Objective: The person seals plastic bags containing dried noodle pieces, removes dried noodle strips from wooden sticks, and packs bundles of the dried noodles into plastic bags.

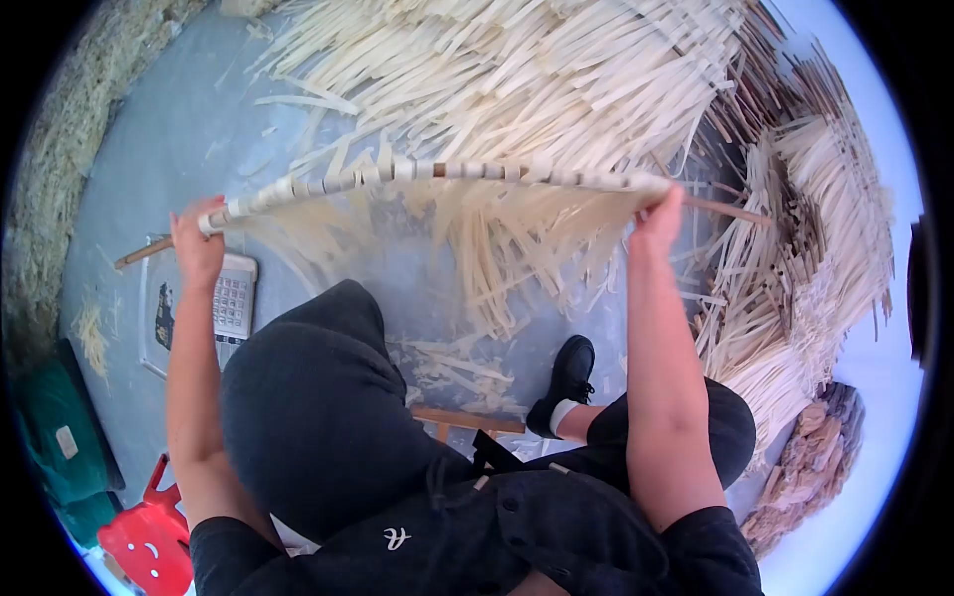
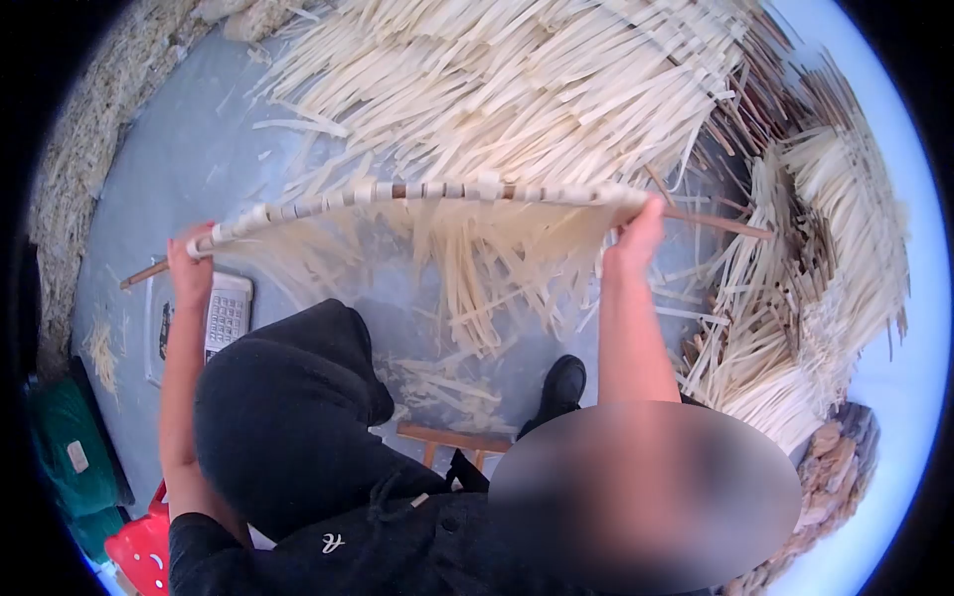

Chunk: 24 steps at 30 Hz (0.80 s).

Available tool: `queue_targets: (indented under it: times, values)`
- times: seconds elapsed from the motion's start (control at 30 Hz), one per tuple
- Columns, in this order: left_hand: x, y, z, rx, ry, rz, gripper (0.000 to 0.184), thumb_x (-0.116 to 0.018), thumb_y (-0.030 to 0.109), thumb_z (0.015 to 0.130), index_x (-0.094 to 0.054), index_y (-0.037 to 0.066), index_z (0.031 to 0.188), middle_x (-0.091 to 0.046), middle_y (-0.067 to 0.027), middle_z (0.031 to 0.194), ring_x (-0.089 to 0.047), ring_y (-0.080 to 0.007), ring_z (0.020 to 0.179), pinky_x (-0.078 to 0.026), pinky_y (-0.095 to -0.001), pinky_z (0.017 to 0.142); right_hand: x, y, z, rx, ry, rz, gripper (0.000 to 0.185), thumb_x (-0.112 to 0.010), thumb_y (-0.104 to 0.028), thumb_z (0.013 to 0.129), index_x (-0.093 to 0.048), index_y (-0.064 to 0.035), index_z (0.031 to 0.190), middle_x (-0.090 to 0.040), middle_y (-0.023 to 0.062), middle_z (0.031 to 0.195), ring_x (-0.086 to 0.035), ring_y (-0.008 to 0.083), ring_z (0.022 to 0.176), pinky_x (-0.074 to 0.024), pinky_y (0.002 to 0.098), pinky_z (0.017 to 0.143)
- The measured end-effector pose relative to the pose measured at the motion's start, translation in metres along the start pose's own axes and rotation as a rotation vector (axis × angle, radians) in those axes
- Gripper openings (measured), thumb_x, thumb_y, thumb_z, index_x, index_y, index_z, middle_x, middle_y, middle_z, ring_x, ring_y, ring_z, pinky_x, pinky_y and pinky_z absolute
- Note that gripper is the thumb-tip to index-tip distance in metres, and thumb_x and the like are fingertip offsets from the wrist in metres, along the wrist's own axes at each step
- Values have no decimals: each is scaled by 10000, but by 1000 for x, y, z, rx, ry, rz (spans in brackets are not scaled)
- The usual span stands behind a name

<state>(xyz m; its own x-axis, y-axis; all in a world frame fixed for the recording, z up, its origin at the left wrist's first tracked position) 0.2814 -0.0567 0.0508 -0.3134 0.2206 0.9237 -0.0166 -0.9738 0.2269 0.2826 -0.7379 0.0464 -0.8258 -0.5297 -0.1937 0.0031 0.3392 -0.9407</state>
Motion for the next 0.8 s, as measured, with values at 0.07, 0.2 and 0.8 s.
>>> queue_targets:
  times: [0.07,0.2,0.8]
  values:
    - [34,34,13,-44,55,-152,348,-547,-26,752,-675,148,1026,-655,-37,1079,-563,-254,1125,-202,-532,1119,-3,-16,0,70,-22,-10,389,-566,-417,836,-614,-83,1030,-605,40,1043,-560,167,976,-440,343,845]
    - [-19,23,3,-55,-103,-47,338,-568,-16,747,-675,150,1022,-659,-37,1073,-544,-236,1166,-207,-526,1115,21,40,32,-61,-67,67,393,-573,-461,812,-628,-152,1049,-608,16,1042,-542,150,970,-405,327,839]
    - [-154,-5,22,1060,74,-1928,432,-544,376,949,-515,71,1254,-523,-88,1271,-493,-219,1164,-400,-417,1002,35,51,39,-89,-176,-76,467,-497,-433,881,-641,-76,1145,-617,28,1095,-536,144,1000,-388,303,891]
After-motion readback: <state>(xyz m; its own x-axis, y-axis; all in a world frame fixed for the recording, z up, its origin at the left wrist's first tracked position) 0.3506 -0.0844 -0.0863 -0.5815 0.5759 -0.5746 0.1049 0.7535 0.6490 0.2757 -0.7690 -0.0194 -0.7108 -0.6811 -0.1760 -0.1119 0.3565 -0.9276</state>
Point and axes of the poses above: each hand's wrist, its own z-axis towards the middle knuckle, its own x-axis out of the back of the hand, y = z × x, the point moved 8 cm from there along z, towards the middle knuckle
